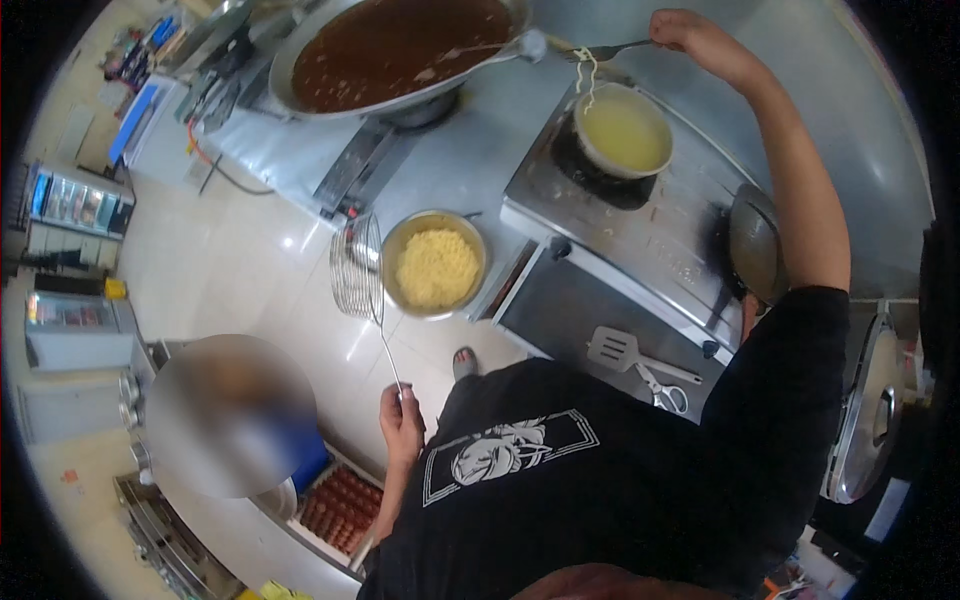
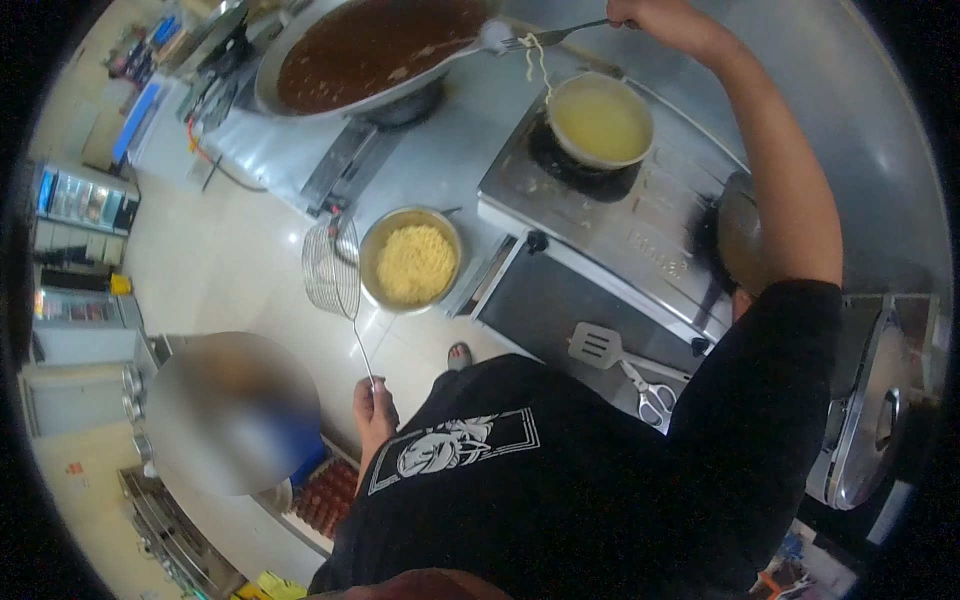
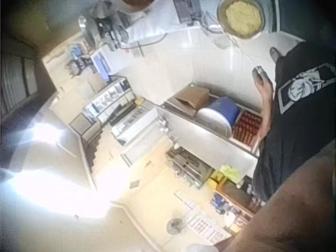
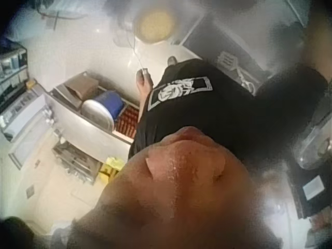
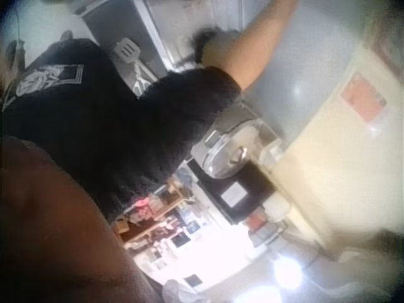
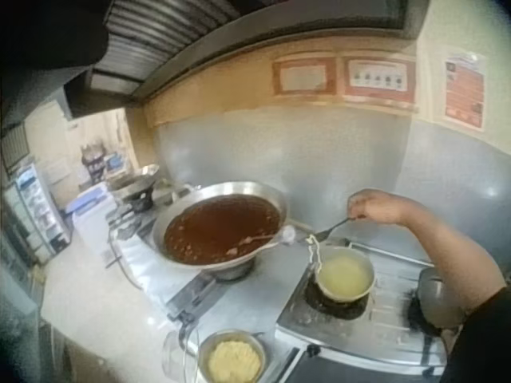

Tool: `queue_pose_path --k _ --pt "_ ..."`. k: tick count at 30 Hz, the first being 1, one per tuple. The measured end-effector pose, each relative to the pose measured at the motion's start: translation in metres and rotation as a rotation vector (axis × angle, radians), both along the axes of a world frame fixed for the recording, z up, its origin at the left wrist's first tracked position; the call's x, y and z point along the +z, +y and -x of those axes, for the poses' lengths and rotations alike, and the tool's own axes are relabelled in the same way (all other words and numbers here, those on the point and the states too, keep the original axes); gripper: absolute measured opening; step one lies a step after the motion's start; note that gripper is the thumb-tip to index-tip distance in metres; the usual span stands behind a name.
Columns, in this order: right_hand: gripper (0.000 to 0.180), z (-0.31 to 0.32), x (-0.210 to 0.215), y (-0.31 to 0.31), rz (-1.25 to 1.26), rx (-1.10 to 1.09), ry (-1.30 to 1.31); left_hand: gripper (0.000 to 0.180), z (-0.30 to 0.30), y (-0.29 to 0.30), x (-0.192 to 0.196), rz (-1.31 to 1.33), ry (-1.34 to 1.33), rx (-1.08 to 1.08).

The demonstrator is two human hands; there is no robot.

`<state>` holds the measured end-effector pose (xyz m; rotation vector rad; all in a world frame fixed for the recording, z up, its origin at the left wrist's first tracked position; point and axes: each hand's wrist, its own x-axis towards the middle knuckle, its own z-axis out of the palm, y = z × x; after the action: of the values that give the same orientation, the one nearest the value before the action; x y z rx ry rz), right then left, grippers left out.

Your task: The person drains noodles from a pot using a spider strainer, transfers them to a metal bowl, mixes them with a fork, and then portions them into a takeout container with other food items before washing the metal bowl in a sink.

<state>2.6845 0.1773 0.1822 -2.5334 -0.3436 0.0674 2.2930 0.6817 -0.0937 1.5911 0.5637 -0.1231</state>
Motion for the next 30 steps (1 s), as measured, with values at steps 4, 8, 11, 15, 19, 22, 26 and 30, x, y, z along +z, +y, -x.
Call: queue_pose_path --k 4,8,11,15,19,22,26,30 --pt "0.02 0.011 -0.038 0.051 -0.095 0.102 0.181 0.019 -0.004 0.028 0.007 -0.004 -0.043 -0.025" --pt "0.019 0.041 -0.105 0.153 -0.043 0.103 0.236 0.02 0.006 0.062 0.01 -0.01 -0.097 -0.062" --pt "0.013 0.085 -0.209 0.205 0.267 0.257 -0.203 0.019 -0.007 0.073 0.029 -0.004 -0.081 -0.064" --pt "0.009 0.134 -0.24 0.235 0.314 0.405 -0.63 0.018 -0.019 0.079 0.046 0.02 -0.068 -0.112" --pt "0.005 0.18 -0.244 0.19 0.2 0.068 -0.636 0.02 -0.043 0.057 0.073 0.098 -0.082 -0.324" --pt "0.01 0.23 -0.253 0.164 -0.205 -0.236 -0.266 0.023 -0.073 0.014 0.099 0.258 -0.119 -0.599" --pt "0.017 0.305 -0.302 0.139 -0.473 -0.488 0.154 0.03 -0.139 -0.086 0.133 0.373 -0.122 -0.968" --pt "0.016 0.336 -0.318 0.133 -0.507 -0.485 0.093 0.033 -0.207 -0.202 0.132 0.578 0.019 -0.977"
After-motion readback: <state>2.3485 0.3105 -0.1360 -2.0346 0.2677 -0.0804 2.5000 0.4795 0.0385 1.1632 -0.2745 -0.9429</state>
